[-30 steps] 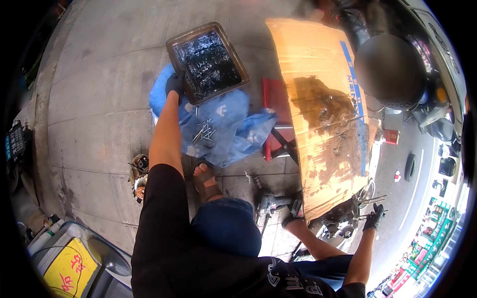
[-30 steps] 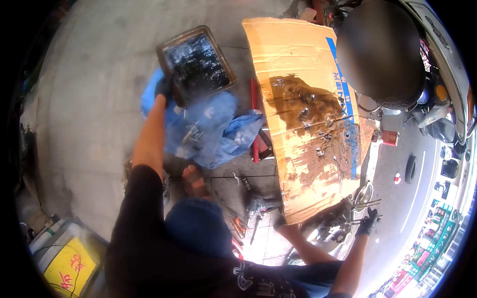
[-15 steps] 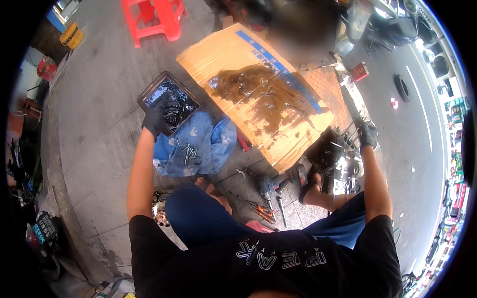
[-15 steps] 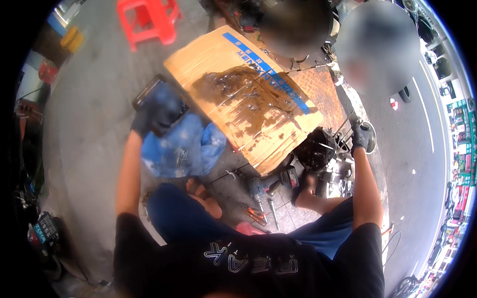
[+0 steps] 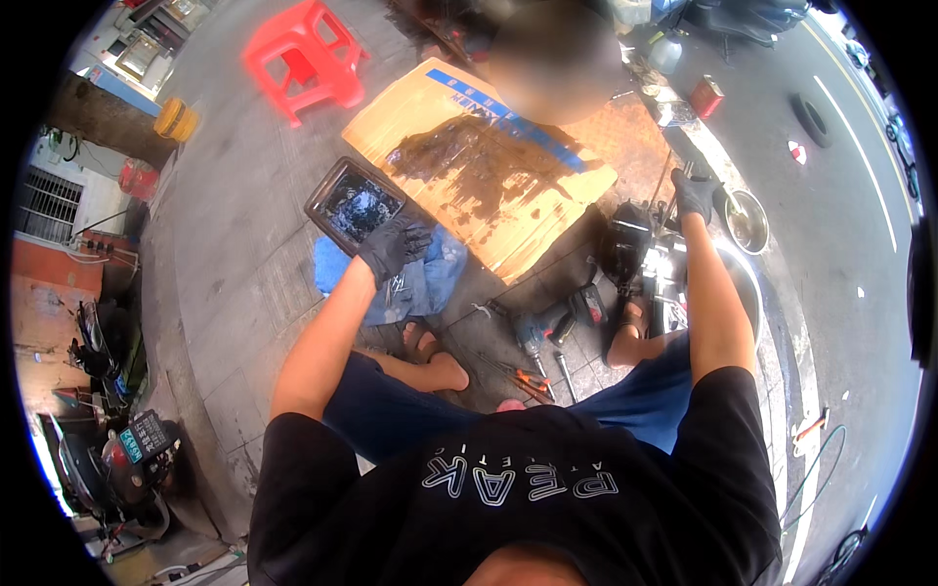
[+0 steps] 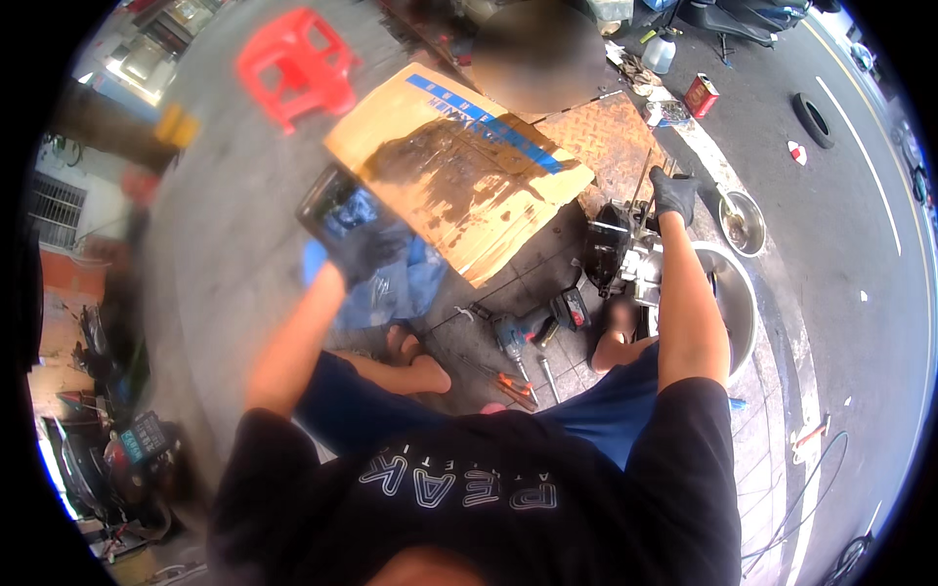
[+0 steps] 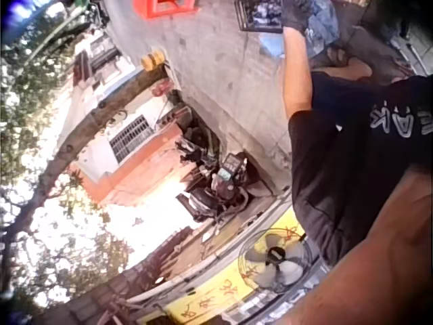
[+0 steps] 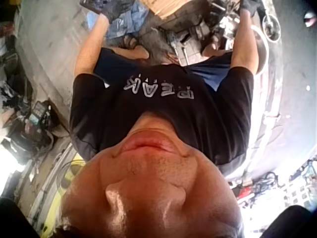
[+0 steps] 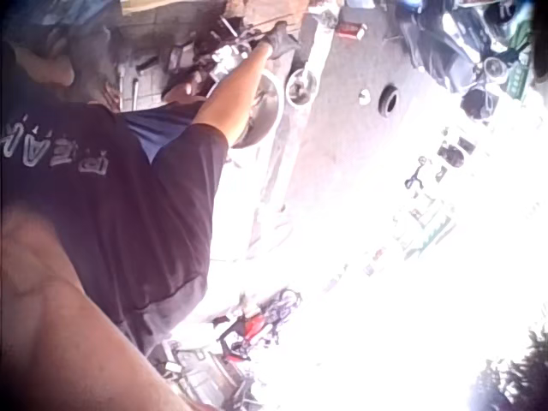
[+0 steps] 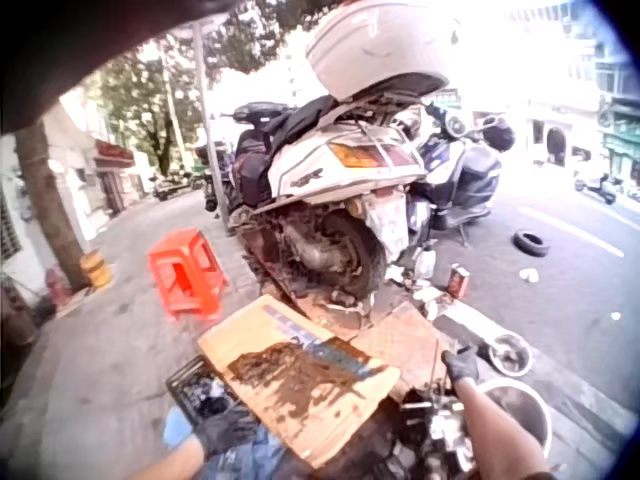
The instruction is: The person cleans engine components with a cloth, moves a cardboard sheet, and strikes an engine casing with a hammer.
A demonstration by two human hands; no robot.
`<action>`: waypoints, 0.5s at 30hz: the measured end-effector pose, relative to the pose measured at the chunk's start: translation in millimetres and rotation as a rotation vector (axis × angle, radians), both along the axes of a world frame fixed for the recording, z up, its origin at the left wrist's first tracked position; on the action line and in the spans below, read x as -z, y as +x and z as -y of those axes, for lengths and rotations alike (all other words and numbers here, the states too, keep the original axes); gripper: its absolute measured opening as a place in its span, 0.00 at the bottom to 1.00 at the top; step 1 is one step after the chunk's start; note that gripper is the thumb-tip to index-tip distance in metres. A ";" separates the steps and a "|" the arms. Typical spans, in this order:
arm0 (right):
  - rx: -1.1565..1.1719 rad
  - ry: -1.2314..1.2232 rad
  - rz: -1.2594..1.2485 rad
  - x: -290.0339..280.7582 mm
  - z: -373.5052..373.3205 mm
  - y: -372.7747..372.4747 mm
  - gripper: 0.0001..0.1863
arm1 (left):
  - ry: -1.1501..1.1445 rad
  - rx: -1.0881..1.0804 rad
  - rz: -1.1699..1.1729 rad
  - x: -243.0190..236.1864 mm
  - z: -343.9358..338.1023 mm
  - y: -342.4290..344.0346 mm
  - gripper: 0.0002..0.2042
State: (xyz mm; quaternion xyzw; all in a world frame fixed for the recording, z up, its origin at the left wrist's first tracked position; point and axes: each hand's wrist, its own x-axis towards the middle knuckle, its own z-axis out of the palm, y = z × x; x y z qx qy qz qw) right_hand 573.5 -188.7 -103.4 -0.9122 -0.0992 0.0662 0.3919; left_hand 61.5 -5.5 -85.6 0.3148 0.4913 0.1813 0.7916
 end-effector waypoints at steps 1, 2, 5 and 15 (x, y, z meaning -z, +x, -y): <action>0.002 0.017 0.004 2.1 4.7 5.8 0.42 | 0.077 0.046 -0.014 -2.5 17.9 14.1 0.10; -0.006 0.035 0.005 2.7 5.2 5.1 0.42 | -0.047 0.015 0.014 5.2 24.5 19.0 0.10; -0.045 0.074 -0.034 -6.1 3.3 -6.2 0.42 | -0.040 0.067 0.158 30.5 39.9 25.5 0.21; -0.055 0.115 -0.060 0.9 15.0 3.7 0.45 | 0.704 0.013 -0.062 50.4 61.2 47.5 0.09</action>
